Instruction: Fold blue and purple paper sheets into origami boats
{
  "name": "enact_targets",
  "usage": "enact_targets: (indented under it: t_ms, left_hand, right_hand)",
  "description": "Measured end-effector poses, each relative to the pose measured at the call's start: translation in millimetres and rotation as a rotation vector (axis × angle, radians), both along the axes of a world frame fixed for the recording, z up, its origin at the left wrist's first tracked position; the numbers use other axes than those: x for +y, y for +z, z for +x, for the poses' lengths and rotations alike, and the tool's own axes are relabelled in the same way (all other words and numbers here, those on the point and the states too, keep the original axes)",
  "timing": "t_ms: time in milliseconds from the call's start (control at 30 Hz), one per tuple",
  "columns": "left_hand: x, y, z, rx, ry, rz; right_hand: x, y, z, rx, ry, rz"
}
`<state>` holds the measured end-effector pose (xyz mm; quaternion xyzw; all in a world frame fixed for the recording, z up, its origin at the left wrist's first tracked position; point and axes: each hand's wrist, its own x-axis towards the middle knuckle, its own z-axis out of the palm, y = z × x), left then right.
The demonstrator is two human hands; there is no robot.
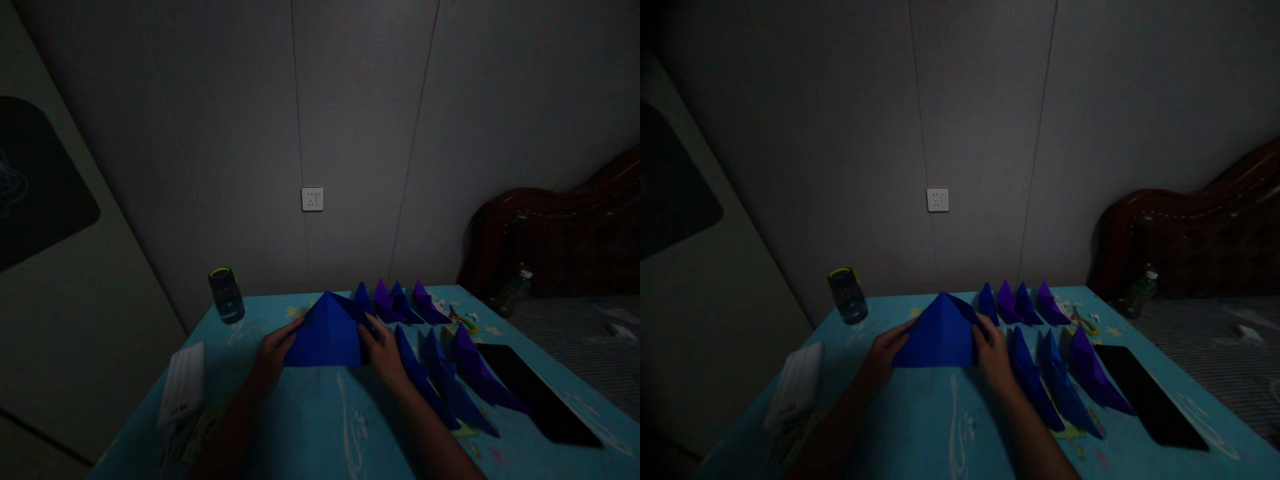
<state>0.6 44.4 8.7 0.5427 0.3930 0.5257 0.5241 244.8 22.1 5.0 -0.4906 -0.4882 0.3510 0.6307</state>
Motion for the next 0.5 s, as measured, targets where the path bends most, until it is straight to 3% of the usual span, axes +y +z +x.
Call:
enact_targets:
  t_ms: [167, 500]
  left_hand:
    - [-2, 3.1, -1, 0.042, 0.017, 0.022]
    - [-1, 6.8, 1, 0.169, 0.057, 0.169]
  right_hand:
    - [-11, 11.6, -1, -0.192, 0.116, 0.211]
    - [-8, 0.3, -1, -0.501, 0.138, 0.267]
